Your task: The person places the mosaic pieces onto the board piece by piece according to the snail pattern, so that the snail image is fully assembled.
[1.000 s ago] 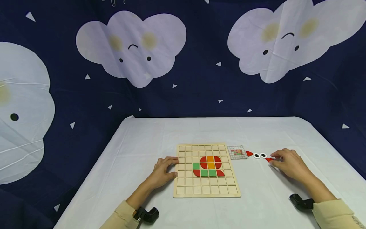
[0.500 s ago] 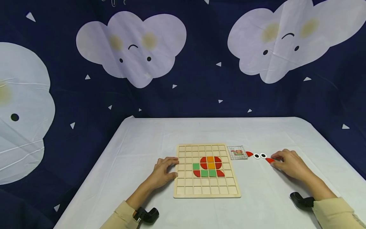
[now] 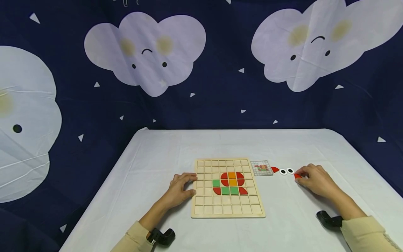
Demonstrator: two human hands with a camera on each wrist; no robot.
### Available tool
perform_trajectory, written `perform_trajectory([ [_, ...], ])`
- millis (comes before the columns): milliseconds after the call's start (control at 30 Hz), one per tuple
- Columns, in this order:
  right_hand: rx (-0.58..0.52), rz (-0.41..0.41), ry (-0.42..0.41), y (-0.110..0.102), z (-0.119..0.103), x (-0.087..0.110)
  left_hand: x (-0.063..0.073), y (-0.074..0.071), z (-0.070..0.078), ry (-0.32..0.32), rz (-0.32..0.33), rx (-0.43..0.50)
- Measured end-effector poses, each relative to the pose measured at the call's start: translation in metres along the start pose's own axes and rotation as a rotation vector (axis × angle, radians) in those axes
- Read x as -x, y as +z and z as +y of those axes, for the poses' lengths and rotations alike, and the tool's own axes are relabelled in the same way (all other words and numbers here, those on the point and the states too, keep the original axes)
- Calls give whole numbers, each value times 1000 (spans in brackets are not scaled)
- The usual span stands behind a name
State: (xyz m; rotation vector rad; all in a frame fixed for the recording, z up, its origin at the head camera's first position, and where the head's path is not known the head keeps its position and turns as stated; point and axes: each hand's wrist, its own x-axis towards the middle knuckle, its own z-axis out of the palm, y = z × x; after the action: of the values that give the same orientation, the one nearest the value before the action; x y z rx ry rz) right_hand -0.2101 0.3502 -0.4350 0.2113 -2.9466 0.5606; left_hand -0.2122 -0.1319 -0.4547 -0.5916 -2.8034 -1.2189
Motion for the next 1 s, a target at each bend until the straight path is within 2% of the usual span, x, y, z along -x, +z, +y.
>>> perform_trajectory([
  [167, -9, 21, -5, 0, -6, 1, 0, 0, 0, -2, -1, 2],
  [300, -28, 37, -26, 0, -26, -3, 0, 0, 0, -2, -2, 5],
  [567, -72, 73, -155, 12, -90, -20, 0, 0, 0, -3, 0, 10],
  [833, -134, 38, -261, 41, -158, -40, -1, 0, 1, -4, 0, 11],
  [1000, -136, 1, -349, 56, -188, -49, 0, 0, 1, -11, 0, 10],
])
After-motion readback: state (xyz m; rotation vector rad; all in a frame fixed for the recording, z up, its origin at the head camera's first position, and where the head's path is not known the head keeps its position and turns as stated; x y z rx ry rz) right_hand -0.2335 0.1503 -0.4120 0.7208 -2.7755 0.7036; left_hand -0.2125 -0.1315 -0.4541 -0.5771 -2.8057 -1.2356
